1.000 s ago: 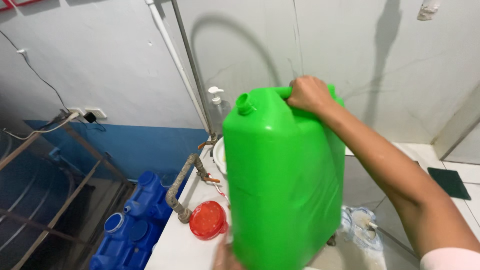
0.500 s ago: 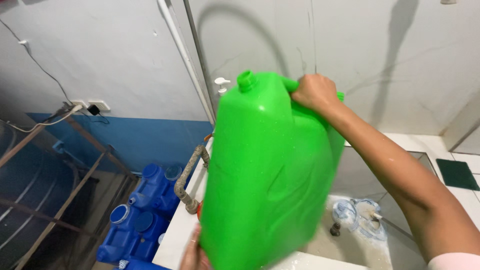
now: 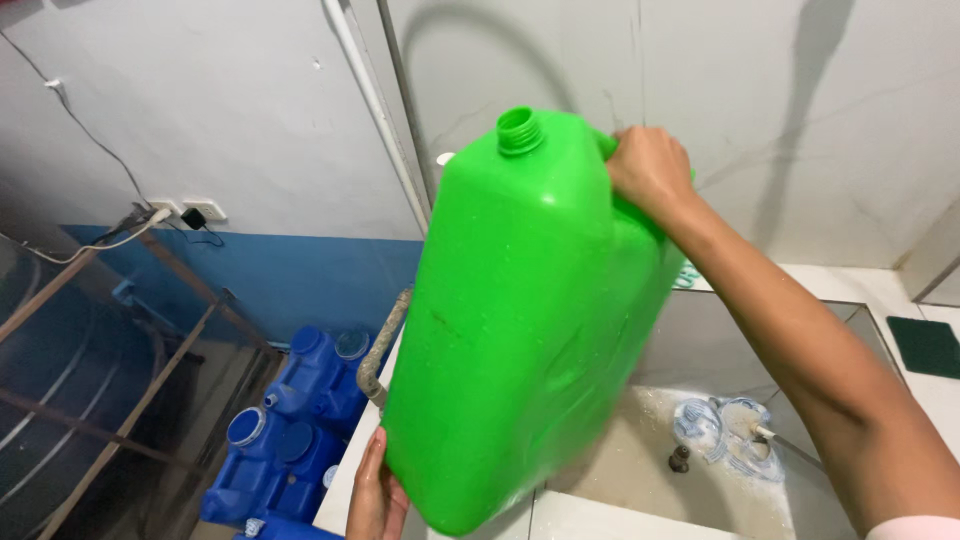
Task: The person cleans a green plastic container by first cutting off a label with scissors, then scrubbing the exterior with a soapy sponge, rinsing it under running water, and finally washing and reattaching the red cap.
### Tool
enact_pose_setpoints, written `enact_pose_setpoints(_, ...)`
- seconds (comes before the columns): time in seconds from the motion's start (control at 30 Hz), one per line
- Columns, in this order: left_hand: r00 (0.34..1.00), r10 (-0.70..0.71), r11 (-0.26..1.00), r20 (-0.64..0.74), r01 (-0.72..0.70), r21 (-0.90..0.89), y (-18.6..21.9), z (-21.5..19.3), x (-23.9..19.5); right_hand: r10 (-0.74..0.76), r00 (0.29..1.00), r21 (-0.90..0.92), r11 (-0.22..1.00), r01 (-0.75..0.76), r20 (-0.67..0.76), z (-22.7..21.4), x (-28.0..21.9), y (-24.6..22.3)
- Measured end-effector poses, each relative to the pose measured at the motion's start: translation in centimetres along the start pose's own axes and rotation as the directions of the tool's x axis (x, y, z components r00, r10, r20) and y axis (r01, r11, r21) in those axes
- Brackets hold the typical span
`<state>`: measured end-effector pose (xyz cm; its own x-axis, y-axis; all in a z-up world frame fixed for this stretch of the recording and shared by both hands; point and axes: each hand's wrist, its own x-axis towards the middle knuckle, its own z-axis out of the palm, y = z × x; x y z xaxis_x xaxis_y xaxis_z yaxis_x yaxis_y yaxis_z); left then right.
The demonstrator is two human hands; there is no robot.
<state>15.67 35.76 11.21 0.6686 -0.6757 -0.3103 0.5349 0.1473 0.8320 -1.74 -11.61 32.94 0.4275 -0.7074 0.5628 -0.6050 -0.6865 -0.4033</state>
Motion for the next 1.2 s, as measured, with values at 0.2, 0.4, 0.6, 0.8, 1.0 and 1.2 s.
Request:
enact_pose_setpoints(0.2, 0.98, -0.2, 0.963, 0.024, 0.201, -0.181, -8.2, 4.5, 0.2, -0.036, 0.997, -0.128, 0.991, 0.044, 0.07, 0.9, 0.1, 2.9)
enact_pose_setpoints(0.4, 0.981, -0.173, 0.961, 0.09, 0.188, -0.201, -3.2, -0.6, 3.3, 0.003, 0.998, -0.112, 0.994, 0.004, 0.064, 0.5, -1.2, 0.5)
enact_pose_setpoints(0.6, 0.971, -0.225, 0.96, 0.078, 0.234, -0.153, -8.0, 4.5, 2.9, -0.046, 0.999, -0.099, 0.994, 0.044, -0.016, -0.5, 0.0, 1.8)
enact_pose_setpoints(0.8, 0.971, -0.229, 0.956, 0.064, 0.237, -0.17, -2.5, -2.0, 4.4, 0.054, 0.99, -0.088, 0.995, -0.043, 0.13, 0.1, -1.5, -2.1)
enact_pose_setpoints(1.0, 0.993, -0.104, 0.994, -0.049, 0.102, -0.03, -5.1, 3.4, 4.2, -0.077, 0.997, -0.094, 0.993, 0.075, -0.021, 1.5, 2.0, 1.2)
enact_pose_setpoints(1.2, 0.998, -0.043, 0.997, 0.037, 0.041, 0.063, -0.2, 6.4, 2.6, -0.127, 0.991, 0.356, 0.925, 0.135, -0.047, 7.0, -6.2, 20.0)
